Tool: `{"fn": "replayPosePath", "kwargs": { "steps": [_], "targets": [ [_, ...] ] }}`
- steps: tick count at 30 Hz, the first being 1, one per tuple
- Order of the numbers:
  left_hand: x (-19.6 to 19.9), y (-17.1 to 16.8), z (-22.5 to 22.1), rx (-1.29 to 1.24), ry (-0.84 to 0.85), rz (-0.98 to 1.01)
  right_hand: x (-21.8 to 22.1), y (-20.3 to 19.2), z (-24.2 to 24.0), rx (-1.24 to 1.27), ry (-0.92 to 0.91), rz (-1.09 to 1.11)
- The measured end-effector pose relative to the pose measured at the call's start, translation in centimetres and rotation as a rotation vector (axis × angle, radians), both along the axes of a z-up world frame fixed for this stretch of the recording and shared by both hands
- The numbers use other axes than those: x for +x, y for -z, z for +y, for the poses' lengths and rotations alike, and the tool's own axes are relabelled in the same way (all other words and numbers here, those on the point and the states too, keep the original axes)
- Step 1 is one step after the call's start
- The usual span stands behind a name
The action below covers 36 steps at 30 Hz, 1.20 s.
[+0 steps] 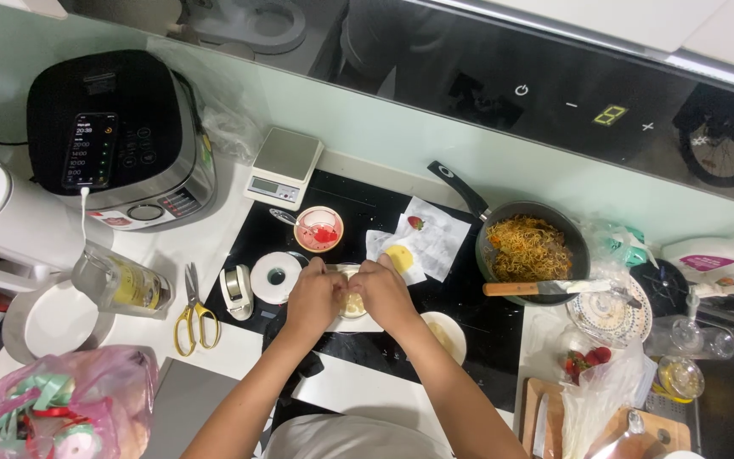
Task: Assembling and decorating a small dessert with cream and fruit in a kitchen setting.
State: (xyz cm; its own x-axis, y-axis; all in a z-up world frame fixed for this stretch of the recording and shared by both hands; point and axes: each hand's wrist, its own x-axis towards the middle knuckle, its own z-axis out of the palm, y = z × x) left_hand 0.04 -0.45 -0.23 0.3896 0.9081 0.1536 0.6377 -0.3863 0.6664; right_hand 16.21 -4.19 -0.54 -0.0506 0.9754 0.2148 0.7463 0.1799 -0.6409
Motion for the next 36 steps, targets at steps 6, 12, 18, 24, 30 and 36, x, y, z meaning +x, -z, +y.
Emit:
{"fn": "replayPosePath", "kwargs": {
  "steps": [6, 12, 18, 24, 30, 36],
  "targets": [
    [0.3, -2.3, -0.5, -0.064, 0.004, -0.033, 1.0, -1.5, 0.0, 0.062, 0.033, 0.011],
    [-7.0, -1.4, -1.3, -0.163, -0.172, 0.292, 9.6, 7.7, 3.9, -0.004, 0.274, -0.124],
    [-10.2, 5.6, -5.0, -0.560, -0.059, 0.563, 9.0, 10.1, 4.2, -0.251, 0.294, -0.231],
    [-9.9, 3.0, -5.6, -0.623, -0.143, 0.529, 8.7, 8.8, 4.1, -0.171, 0.307, -0.162],
    [-6.4, -2.4, -5.4, -0.302, -0.139, 0.076, 9.2, 7.3, 2.7, -0.151, 0.362, 0.366],
    [-2.8, -2.3, -3.6, 0.034, 0.068, 0.087, 7.6, 1.6, -0.6, -0.015, 0.431, 0.501]
  ]
}}
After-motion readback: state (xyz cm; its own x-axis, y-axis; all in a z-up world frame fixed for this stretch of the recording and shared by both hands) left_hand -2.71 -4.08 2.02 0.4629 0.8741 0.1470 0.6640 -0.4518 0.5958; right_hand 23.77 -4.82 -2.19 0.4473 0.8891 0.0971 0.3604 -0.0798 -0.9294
